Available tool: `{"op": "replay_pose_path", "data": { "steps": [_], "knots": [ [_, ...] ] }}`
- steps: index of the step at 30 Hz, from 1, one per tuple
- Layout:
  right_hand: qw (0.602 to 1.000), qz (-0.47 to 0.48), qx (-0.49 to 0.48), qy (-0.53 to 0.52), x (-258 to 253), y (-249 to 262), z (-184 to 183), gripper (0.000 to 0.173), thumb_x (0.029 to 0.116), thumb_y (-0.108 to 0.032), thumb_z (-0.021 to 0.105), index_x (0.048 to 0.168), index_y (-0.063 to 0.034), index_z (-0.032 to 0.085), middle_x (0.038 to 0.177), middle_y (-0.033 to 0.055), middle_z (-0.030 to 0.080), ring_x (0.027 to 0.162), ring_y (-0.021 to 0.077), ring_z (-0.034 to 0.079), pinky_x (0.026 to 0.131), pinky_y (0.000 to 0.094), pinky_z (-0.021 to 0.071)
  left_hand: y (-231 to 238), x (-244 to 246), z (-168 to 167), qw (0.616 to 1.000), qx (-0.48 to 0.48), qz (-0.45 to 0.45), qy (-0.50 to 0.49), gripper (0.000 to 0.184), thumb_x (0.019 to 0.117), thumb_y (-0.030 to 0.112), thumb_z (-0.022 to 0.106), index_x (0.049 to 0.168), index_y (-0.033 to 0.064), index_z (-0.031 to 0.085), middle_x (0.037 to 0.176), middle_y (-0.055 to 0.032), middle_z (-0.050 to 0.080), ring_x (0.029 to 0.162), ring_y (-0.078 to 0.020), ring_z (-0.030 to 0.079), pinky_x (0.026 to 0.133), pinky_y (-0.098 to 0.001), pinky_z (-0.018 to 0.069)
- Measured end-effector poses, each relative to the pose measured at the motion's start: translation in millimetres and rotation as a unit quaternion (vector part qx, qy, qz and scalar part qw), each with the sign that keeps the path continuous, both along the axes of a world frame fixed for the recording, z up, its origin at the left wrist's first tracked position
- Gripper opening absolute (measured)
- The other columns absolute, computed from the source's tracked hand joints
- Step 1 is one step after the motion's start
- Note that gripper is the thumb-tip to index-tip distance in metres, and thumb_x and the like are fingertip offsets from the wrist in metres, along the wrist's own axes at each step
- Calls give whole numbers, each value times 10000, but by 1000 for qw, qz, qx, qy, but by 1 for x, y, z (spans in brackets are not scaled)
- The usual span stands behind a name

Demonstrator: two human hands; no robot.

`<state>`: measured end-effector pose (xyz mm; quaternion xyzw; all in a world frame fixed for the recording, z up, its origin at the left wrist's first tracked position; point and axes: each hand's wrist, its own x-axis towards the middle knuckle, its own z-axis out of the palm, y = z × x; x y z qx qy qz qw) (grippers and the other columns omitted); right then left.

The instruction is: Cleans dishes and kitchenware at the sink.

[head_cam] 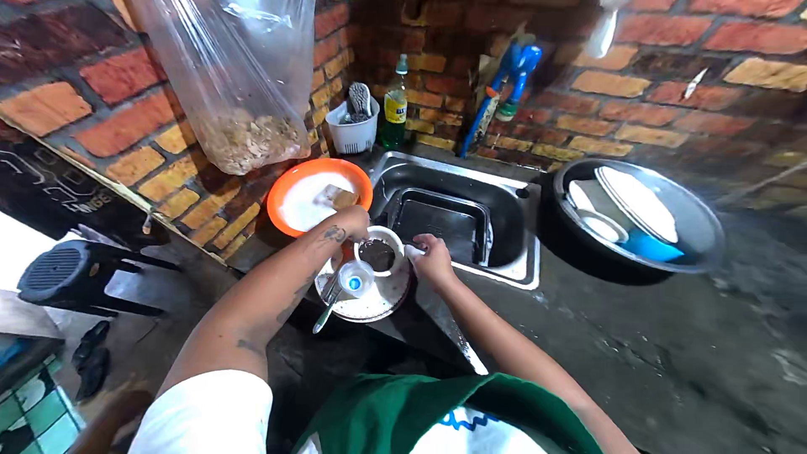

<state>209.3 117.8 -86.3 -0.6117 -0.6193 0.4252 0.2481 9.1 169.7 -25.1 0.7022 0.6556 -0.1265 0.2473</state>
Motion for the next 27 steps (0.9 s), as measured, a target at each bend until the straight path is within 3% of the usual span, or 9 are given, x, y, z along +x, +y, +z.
{"op": "replay_pose_path", "data": {
  "steps": [4, 6, 9, 11, 13, 17, 20, 24, 27],
  "knots": [
    [995, 69, -37, 57, 1, 12, 17, 349, 1054, -224, 601, 1300, 23, 612, 1073, 178, 680, 783, 204, 675, 740, 375, 584, 3, -10, 17, 998, 13, 13, -60, 217, 953, 136, 709, 1091, -31, 695, 1034, -220, 676, 979, -348, 642, 896, -556, 494],
    [985, 90, -96, 114, -2, 18, 36, 315, 1062, -156, 573, 1310, 38, 570, 952, 145, 679, 678, 160, 680, 654, 318, 602, 5, -13, 30, 996, 29, 8, -90, 225, 950, 140, 711, 1094, -33, 702, 1034, -218, 688, 978, -349, 656, 904, -558, 506],
    [977, 78, -120, 159, -15, 38, 73, 249, 1023, -12, 517, 1262, 47, 557, 896, 120, 659, 674, 159, 682, 648, 315, 611, 9, -22, 61, 986, 87, 21, -138, 220, 974, 149, 675, 1072, -47, 699, 1000, -221, 684, 943, -338, 654, 882, -545, 506],
    [979, 64, -99, 168, -24, 57, 103, 241, 1016, 4, 511, 1246, 50, 566, 928, 121, 650, 701, 164, 677, 658, 320, 608, 16, -34, 91, 975, 170, 32, -136, 267, 1036, 168, 577, 1132, -50, 699, 1081, -247, 689, 1045, -376, 660, 954, -575, 495],
    [983, 57, -67, 162, -34, 79, 141, 229, 1040, -13, 493, 1245, 56, 568, 943, 131, 649, 717, 163, 675, 668, 314, 601, 21, -47, 135, 956, 277, 63, -74, 288, 1057, 147, 513, 1224, -31, 666, 1178, -263, 670, 1138, -417, 643, 987, -615, 486],
    [982, 79, 30, 167, -57, 139, 204, 255, 1045, -78, 506, 1252, 44, 591, 975, 152, 679, 750, 184, 690, 710, 352, 609, 34, -78, 218, 891, 413, 131, 132, 315, 956, 27, 597, 1259, -58, 609, 1308, -277, 592, 1069, -470, 655, 841, -633, 551],
    [974, 76, 85, 197, -88, 167, 259, 260, 1026, -73, 514, 1244, 40, 601, 1011, 137, 684, 764, 166, 697, 715, 329, 611, 55, -105, 247, 868, 394, 200, 227, 555, 996, 8, 546, 1499, -126, 356, 1525, -337, 403, 1094, -514, 646, 842, -621, 554],
    [957, 68, 107, 260, -132, 195, 316, 296, 1025, -63, 515, 1298, 35, 571, 1124, 176, 674, 858, 220, 729, 759, 357, 637, 62, -122, 251, 859, 406, 197, 243, 265, 959, -27, 577, 1211, -85, 631, 1444, -291, 488, 1031, -481, 665, 783, -611, 581],
    [952, 61, 112, 277, -163, 201, 338, 267, 1007, -87, 542, 1241, 33, 590, 1019, 161, 687, 755, 206, 713, 683, 341, 621, 57, -125, 239, 865, 397, 151, 266, 235, 961, -28, 566, 1153, -18, 701, 1384, -253, 553, 1031, -468, 660, 787, -619, 572]
  ]
}}
